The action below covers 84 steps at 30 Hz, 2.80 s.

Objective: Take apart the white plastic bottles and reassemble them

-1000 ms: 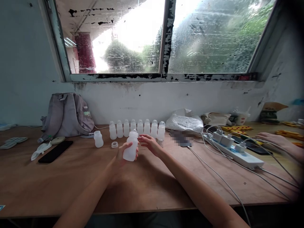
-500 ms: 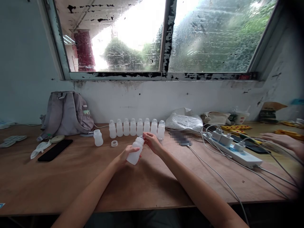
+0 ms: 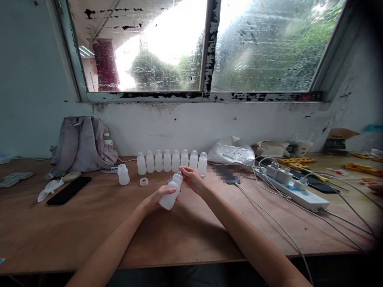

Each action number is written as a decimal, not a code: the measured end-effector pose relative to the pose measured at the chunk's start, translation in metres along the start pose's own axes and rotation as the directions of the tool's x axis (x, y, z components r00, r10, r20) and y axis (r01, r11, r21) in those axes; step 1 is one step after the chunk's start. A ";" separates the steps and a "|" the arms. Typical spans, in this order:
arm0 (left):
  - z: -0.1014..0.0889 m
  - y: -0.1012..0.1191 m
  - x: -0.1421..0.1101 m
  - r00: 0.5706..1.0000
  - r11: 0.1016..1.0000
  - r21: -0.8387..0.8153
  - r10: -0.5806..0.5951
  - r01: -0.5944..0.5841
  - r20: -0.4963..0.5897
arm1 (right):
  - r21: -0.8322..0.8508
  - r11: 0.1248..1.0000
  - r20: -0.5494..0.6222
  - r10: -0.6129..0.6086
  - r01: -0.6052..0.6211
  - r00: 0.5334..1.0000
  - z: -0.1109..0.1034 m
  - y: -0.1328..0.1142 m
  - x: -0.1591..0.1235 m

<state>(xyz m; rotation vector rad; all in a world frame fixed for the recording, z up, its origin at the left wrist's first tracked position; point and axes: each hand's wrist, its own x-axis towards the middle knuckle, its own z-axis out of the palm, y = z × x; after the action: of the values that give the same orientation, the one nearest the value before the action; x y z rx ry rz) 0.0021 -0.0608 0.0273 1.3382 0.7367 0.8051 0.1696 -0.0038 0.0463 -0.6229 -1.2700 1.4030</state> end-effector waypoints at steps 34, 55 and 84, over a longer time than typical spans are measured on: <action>-0.107 0.060 -0.004 0.617 -0.005 0.980 0.778 0.200 -0.122 | -0.622 0.777 0.026 -0.103 0.097 0.994 -0.016 0.032 0.005; -0.174 0.040 0.009 0.642 -0.125 0.806 0.679 0.579 -0.356 | -0.922 0.306 0.234 -0.049 0.237 0.971 -0.004 0.044 -0.008; -0.061 0.022 0.019 0.884 -0.066 0.998 0.466 0.020 0.013 | -0.929 0.248 0.254 -0.112 0.275 0.961 0.004 0.042 -0.013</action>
<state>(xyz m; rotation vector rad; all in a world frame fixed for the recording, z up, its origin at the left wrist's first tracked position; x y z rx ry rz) -0.0404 -0.0115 0.0432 2.8468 1.6094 0.7229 0.1542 -0.0110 0.0055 -1.1306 -2.2362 0.2504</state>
